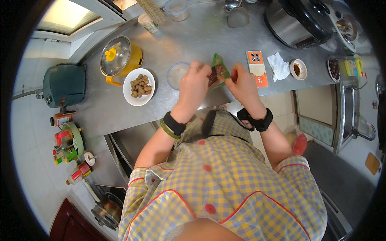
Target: The person organizes food items in a kitchen. They open a green packet and pour its contents into a clear plastic container, then wipe the container with a tissue. They retrieve a purple cutting board from a drawer and place it on the counter. They open a plastic bag containing packaged food items and place them on the cutting board. Finally, they wipe the cutting board with a tissue.
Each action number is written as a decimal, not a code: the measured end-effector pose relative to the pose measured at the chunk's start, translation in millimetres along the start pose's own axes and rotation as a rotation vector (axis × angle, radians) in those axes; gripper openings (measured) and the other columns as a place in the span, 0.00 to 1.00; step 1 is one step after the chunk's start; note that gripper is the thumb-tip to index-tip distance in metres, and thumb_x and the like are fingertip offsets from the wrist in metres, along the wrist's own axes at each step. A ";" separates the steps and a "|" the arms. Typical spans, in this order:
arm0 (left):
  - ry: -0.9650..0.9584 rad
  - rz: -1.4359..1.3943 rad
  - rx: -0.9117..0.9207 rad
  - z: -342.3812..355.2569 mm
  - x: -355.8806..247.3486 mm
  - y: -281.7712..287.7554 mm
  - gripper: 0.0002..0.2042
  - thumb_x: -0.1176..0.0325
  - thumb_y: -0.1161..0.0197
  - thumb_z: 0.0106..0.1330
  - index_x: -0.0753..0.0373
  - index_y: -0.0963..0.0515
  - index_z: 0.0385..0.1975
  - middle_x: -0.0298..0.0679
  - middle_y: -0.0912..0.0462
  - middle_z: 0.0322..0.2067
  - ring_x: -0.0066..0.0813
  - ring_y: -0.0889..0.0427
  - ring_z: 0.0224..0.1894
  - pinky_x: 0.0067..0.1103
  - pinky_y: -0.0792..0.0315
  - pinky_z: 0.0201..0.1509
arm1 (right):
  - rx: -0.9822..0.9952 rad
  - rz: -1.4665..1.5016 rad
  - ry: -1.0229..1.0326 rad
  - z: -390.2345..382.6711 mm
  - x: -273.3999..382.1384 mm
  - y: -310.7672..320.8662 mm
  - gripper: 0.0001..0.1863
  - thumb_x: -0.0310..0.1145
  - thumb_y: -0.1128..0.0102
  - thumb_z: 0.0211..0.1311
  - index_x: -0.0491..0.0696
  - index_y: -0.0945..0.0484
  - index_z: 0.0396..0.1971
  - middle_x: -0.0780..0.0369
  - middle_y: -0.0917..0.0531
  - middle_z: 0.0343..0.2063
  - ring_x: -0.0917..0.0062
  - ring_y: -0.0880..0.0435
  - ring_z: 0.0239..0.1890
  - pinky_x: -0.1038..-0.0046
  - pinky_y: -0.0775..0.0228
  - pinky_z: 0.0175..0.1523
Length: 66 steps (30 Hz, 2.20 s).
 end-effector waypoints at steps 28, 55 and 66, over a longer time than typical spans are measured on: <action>-0.074 -0.216 0.055 2.0 -1.9 15.6 0.19 0.76 0.33 0.45 0.63 0.23 0.41 0.40 0.22 0.41 0.35 0.22 0.36 0.23 0.27 0.39 | 0.131 0.096 0.435 -19.6 57.2 25.8 0.13 0.31 0.41 0.55 0.47 0.24 0.41 0.60 0.22 0.29 0.70 0.21 0.27 0.72 0.30 0.32; -0.118 -0.436 -0.026 3.0 34.2 67.9 0.12 0.76 0.43 0.56 0.57 0.21 0.39 0.43 0.22 0.46 0.34 0.25 0.45 0.25 0.31 0.49 | 0.248 1.292 -0.264 22.9 -47.4 -21.4 0.18 0.45 0.53 0.66 0.50 0.32 0.49 0.65 0.25 0.48 0.77 0.28 0.52 0.66 0.36 0.56; 0.095 -0.766 0.130 2.4 76.8 59.2 0.12 0.71 0.52 0.67 0.67 0.25 0.45 0.38 0.21 0.40 0.23 0.24 0.45 0.19 0.31 0.49 | -0.036 1.070 -0.108 23.6 -26.0 -12.8 0.16 0.39 0.51 0.66 0.45 0.34 0.46 0.62 0.25 0.44 0.79 0.28 0.46 0.73 0.37 0.52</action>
Point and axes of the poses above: each hand's wrist, its own z-axis towards the middle knuckle, its own y-axis out of the back of the hand, x = y × z, the point moved 8 cm from there along z, towards the middle knuckle
